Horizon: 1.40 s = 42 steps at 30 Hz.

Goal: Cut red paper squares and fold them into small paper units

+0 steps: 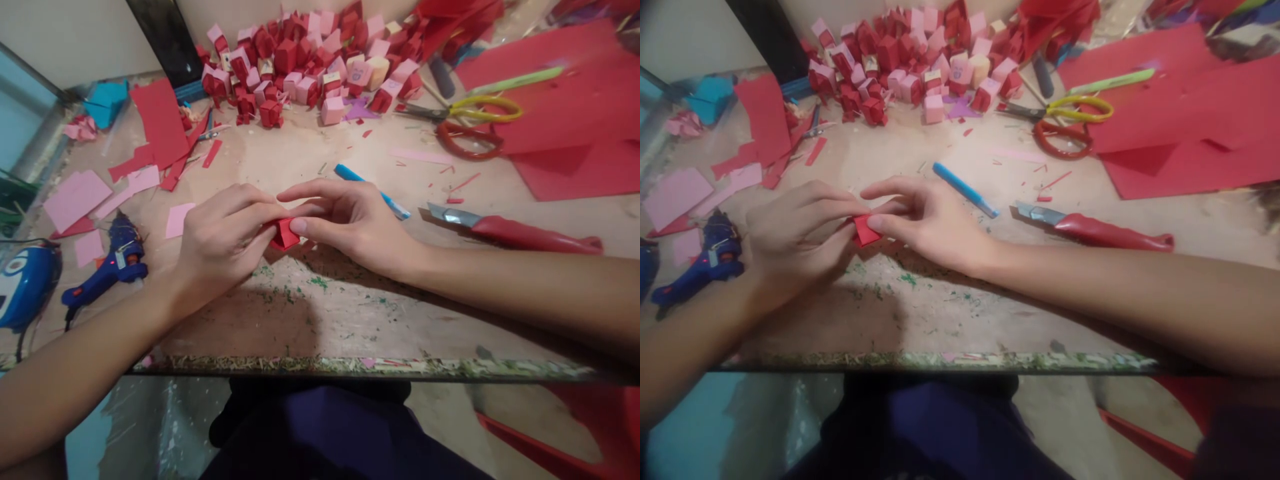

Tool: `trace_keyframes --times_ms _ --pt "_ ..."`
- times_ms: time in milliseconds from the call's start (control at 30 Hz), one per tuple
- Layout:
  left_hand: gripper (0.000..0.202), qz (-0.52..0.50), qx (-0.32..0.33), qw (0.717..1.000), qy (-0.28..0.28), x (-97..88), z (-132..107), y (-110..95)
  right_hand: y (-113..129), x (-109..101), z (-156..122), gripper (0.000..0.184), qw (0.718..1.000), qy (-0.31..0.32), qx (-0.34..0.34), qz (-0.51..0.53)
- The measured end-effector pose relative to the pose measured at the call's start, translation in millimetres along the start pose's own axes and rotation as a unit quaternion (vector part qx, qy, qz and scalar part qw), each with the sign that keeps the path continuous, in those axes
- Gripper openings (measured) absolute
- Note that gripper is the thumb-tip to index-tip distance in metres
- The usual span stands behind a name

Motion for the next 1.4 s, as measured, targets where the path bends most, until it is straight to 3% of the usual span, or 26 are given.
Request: trace_keyframes --times_ms 133,400,567,733,800,967,1033,1167,1400 --pt "0.018 -0.024 -0.013 0.999 -0.018 -3.4 -0.4 -0.9 -0.8 1.5 -0.3 0.034 1.0 0.009 -0.004 0.001" --pt "0.019 -0.024 -0.02 0.999 -0.036 -3.3 -0.2 -3.3 0.8 -0.2 1.6 0.016 0.999 0.047 0.006 -0.001" --pt "0.016 -0.005 -0.04 0.999 -0.014 -3.8 3.5 -1.8 2.4 -4.3 2.6 0.017 1.0 0.028 -0.01 -0.003" --pt "0.012 -0.017 -0.09 0.994 -0.063 -7.4 1.5 2.6 0.9 -3.6 1.4 0.016 0.998 -0.03 0.004 0.058" --pt "0.011 -0.034 -0.092 0.994 -0.048 -6.7 1.2 2.9 0.1 -2.7 1.4 0.017 0.996 -0.046 0.008 0.077" --pt "0.044 -0.079 -0.036 0.996 -0.01 1.2 3.1 2.5 -0.9 -3.2 2.0 0.018 0.994 -0.052 0.003 0.091" --pt "0.041 -0.07 -0.026 0.997 -0.017 3.0 3.2 2.0 -1.8 -4.2 2.3 0.018 0.994 -0.052 0.005 0.094" --pt "0.021 -0.04 -0.078 0.996 0.018 0.4 1.8 -0.2 -4.0 -5.1 2.1 0.014 0.995 -0.037 -0.003 0.095" --pt "0.022 -0.018 -0.104 0.994 0.039 -4.5 0.8 -2.3 0.0 0.7 -1.7 0.029 0.998 -0.039 -0.043 -0.008"
Point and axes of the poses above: each hand's wrist, its own z-axis towards the middle knuckle, its own x-axis out of the palm, y = z × x, the point moved 1 cm from there along z, towards the middle knuckle, and after that the axes turned 10 degrees about z, right-handed, at the moved point
